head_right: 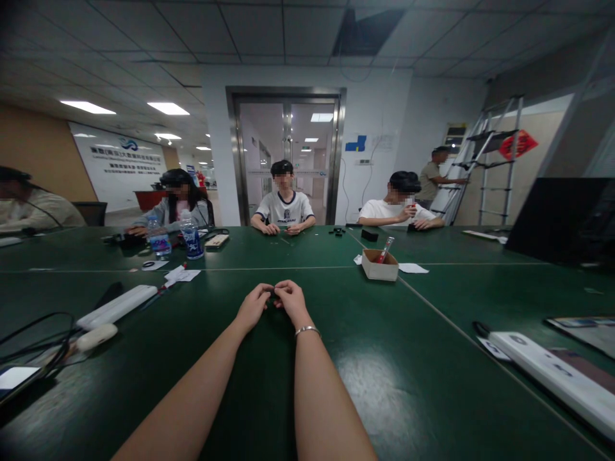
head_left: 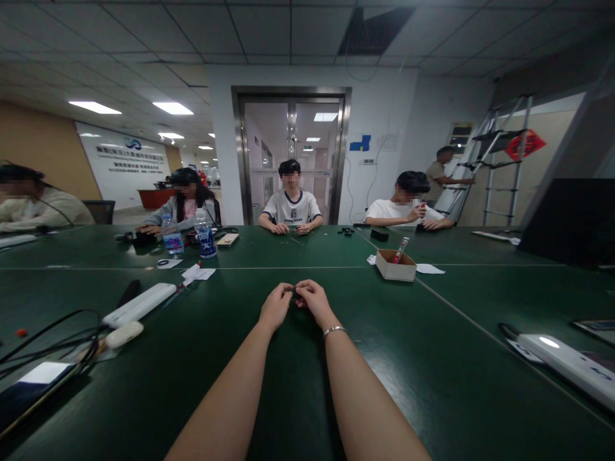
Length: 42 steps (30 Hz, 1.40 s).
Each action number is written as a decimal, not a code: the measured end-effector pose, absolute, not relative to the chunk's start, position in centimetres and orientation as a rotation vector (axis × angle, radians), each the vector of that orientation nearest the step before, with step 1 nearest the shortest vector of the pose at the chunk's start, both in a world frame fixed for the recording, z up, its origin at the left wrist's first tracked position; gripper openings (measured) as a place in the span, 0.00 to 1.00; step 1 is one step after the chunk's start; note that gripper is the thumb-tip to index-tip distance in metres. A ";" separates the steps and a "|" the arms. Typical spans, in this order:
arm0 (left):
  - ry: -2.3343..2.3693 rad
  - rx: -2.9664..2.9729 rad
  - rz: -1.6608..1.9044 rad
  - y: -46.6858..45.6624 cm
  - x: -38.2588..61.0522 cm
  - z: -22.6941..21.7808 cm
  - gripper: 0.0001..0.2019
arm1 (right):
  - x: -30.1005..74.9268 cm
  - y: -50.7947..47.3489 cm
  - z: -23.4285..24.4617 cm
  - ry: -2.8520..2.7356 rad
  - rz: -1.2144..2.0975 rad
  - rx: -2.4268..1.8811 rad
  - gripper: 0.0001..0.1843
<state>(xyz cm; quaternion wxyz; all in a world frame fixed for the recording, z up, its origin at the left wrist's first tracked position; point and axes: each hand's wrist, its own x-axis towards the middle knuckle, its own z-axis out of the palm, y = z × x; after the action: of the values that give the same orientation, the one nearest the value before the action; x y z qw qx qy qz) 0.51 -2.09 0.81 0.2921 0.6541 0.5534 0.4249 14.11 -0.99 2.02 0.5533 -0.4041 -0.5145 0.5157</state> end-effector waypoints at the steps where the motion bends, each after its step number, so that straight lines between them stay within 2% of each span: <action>1: 1.479 1.746 1.137 -2.1 0.5 0.8 0.15 | 14.1 -1.0 2.1 -1.216 1.212 -0.964 0.03; 17: 1.435 1.684 1.239 -1.9 0.4 0.7 0.13 | 13.9 -0.8 2.1 -1.209 1.181 -1.017 0.03; 42: 1.440 1.706 1.200 -2.0 0.3 0.7 0.14 | 14.0 -1.5 2.2 -1.201 1.187 -1.027 0.03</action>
<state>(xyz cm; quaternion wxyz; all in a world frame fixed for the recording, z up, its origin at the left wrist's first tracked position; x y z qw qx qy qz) 0.32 -1.97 0.75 0.2990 0.6422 0.5422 0.4518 13.96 -1.50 2.16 0.5502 -0.4339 -0.5076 0.5014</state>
